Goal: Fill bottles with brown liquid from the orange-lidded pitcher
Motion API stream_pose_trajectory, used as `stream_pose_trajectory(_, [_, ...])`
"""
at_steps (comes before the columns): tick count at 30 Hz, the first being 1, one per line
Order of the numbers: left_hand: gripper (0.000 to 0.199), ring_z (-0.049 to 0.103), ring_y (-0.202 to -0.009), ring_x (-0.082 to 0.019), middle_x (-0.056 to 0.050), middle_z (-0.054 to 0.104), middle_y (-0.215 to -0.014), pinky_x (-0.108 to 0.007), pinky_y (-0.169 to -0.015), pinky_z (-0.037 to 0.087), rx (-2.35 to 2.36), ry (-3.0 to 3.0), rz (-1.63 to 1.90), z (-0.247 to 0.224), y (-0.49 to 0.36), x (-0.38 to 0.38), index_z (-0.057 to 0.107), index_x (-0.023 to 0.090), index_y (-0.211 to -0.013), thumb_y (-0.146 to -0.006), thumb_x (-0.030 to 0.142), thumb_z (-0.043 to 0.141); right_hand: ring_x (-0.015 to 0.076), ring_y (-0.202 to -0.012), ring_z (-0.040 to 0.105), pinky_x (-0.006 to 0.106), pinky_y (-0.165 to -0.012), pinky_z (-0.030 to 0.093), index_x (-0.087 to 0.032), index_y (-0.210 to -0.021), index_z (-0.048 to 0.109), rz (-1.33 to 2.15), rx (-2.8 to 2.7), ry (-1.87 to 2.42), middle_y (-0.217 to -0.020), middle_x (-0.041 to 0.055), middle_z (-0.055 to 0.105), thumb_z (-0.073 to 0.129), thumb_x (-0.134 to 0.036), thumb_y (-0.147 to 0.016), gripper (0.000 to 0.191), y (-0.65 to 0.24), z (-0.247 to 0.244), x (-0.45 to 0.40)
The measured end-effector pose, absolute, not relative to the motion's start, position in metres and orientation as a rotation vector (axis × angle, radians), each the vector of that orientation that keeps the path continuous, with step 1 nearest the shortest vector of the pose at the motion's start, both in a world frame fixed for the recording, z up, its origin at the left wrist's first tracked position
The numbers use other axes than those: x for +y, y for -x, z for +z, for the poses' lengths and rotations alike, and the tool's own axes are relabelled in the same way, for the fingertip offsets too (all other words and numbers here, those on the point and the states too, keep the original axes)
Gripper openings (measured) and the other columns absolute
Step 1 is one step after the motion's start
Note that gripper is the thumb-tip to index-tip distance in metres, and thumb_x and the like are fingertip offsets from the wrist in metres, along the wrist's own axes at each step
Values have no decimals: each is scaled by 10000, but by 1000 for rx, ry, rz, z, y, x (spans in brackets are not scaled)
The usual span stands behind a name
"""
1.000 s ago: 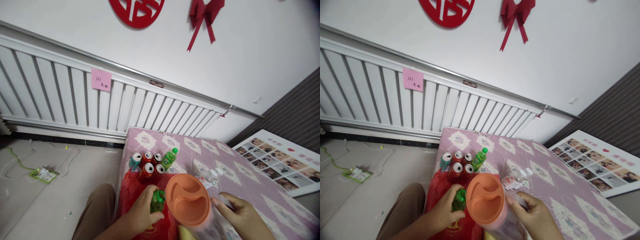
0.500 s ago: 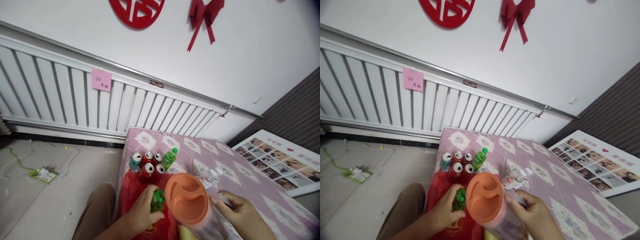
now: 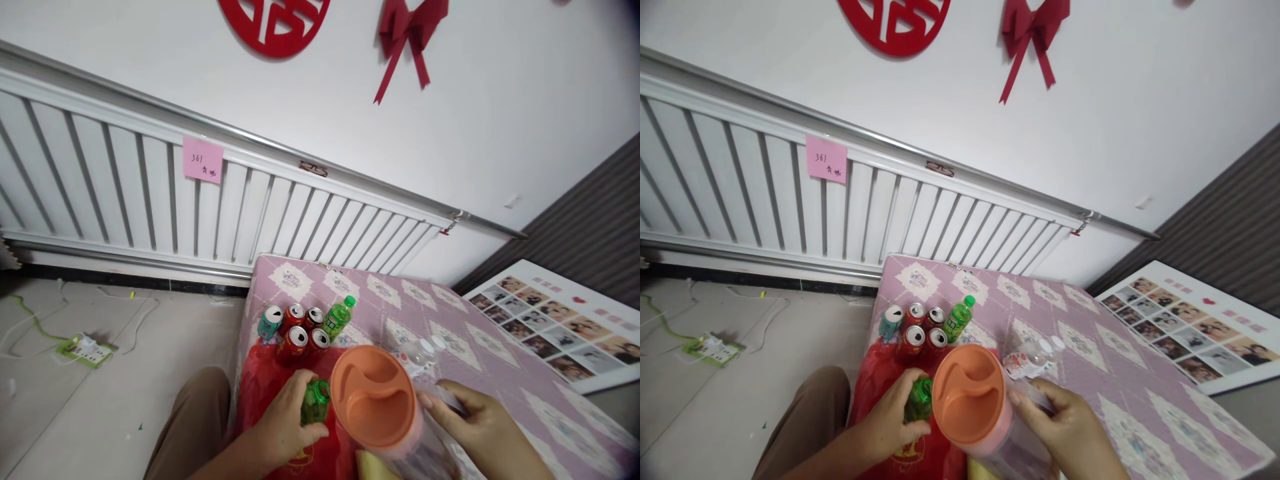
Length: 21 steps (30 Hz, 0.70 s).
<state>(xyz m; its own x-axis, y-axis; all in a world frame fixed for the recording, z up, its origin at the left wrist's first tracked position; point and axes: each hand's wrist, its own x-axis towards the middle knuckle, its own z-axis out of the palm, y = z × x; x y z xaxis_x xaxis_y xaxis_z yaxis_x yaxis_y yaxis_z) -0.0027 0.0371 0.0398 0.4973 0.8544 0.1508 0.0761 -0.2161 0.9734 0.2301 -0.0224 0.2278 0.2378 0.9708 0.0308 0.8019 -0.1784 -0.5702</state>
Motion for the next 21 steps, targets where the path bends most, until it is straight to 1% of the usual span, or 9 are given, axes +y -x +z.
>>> stream_pose_trajectory(4, [699,525,-1147,-245,-86,557,-1241,-362,-1024,388,818,-1640,878,39,2,38,443,211,-1219,-599,84,739,113,-512,336,229,-457,280,-210,-535,431,469,-1624,2056,-542,-50,297,567,-533,-737,405,-235,225,-21])
stream_pose_trajectory(10, [701,522,-1153,-247,-83,554,-1245,-364,-1025,386,813,-1643,870,42,2,37,439,214,-1227,-604,92,737,122,-527,359,231,-462,297,-207,-547,459,481,-1635,2052,-543,-44,326,574,-542,-734,400,-237,224,-22])
stream_pose_trajectory(16, [683,530,-1136,-238,-81,561,-1231,-356,-1011,397,811,-1646,879,41,2,35,449,215,-1212,-605,92,737,115,-507,338,230,-444,275,-208,-524,453,395,-1627,2029,-525,-48,311,566,-535,-732,404,-230,227,-21])
stream_pose_trajectory(21, [689,530,-1136,-241,-86,560,-1231,-363,-1017,394,819,-1645,877,42,1,37,446,205,-1215,-603,93,740,116,-503,354,225,-444,296,-205,-528,467,389,-1659,2049,-520,-47,325,566,-540,-734,406,-232,229,-21])
